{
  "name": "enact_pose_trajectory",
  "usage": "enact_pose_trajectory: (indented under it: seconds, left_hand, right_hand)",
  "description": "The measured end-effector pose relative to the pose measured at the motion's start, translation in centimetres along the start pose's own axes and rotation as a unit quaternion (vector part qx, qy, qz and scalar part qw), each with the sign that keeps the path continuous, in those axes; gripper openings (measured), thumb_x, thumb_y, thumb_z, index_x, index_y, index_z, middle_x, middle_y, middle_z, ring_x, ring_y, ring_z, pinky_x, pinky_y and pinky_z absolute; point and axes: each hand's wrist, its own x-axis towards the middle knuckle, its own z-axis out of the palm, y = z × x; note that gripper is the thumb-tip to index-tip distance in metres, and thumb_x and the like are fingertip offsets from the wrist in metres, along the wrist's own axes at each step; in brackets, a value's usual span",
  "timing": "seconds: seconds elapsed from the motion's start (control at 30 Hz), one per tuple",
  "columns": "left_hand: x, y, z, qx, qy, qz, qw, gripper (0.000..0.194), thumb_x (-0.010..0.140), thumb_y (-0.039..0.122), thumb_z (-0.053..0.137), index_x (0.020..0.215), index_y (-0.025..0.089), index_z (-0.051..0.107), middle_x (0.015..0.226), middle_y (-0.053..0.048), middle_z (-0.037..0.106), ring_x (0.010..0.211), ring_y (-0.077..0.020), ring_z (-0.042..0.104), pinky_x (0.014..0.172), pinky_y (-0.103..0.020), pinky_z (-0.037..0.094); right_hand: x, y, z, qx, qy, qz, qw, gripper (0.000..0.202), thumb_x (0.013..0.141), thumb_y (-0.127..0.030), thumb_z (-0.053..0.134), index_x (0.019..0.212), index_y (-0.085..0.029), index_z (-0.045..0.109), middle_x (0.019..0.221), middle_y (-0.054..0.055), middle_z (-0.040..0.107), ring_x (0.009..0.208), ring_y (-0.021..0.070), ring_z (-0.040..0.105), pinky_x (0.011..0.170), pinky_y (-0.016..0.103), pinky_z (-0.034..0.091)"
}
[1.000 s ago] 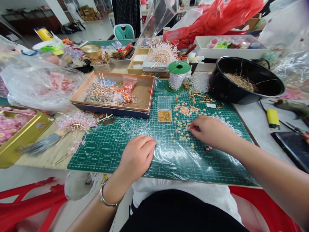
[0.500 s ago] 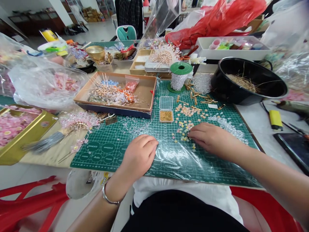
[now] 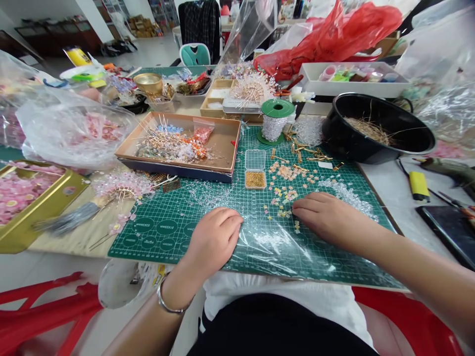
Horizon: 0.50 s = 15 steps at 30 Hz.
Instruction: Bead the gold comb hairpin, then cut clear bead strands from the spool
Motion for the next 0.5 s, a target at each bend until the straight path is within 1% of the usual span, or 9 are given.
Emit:
enact_pose_trajectory:
  seconds: [0.17, 0.3, 0.4, 0.5]
  left_hand:
    - [0.0, -0.1, 0.1, 0.003, 0.001, 0.006, 1.000, 0.019, 0.088, 0.009, 0.048, 0.100, 0.014, 0.062, 0.099, -0.005, 0.064, 0.094, -0.0175, 0.055, 0.086, -0.037, 0.049]
    - [-0.1, -0.2, 0.2, 0.004, 0.001, 0.009, 1.000, 0.019, 0.087, 0.008, 0.050, 0.101, 0.013, 0.062, 0.099, -0.005, 0.064, 0.095, -0.0169, 0.055, 0.087, -0.035, 0.048]
    - [-0.1, -0.2, 0.2, 0.005, 0.002, 0.011, 1.000, 0.019, 0.087, 0.008, 0.050, 0.101, 0.012, 0.062, 0.100, -0.005, 0.064, 0.096, -0.0168, 0.055, 0.088, -0.035, 0.048]
    - [-0.1, -0.1, 0.1, 0.009, 0.005, 0.009, 1.000, 0.019, 0.087, 0.009, 0.050, 0.101, 0.013, 0.062, 0.100, -0.005, 0.064, 0.096, -0.0170, 0.055, 0.088, -0.035, 0.048]
  right_hand:
    - [-2.4, -1.0, -0.1, -0.029, -0.014, 0.011, 0.999, 0.025, 0.085, -0.012, 0.049, 0.104, -0.018, 0.064, 0.114, 0.008, 0.063, 0.098, 0.0230, 0.057, 0.083, 0.039, 0.046]
    - [-3.8, -1.8, -0.7, -0.020, -0.031, 0.039, 0.999, 0.025, 0.086, -0.014, 0.048, 0.107, -0.019, 0.063, 0.112, 0.007, 0.063, 0.098, 0.0225, 0.057, 0.086, 0.039, 0.045]
    - [-3.3, -1.3, -1.2, 0.007, -0.016, 0.066, 0.998, 0.025, 0.089, -0.018, 0.045, 0.107, -0.020, 0.062, 0.104, 0.005, 0.066, 0.092, 0.0199, 0.059, 0.082, 0.036, 0.046]
    - [-1.3, 0.3, -1.1, 0.029, 0.019, 0.129, 0.991, 0.025, 0.092, -0.025, 0.042, 0.101, -0.019, 0.065, 0.095, 0.005, 0.067, 0.089, 0.0190, 0.059, 0.080, 0.033, 0.046]
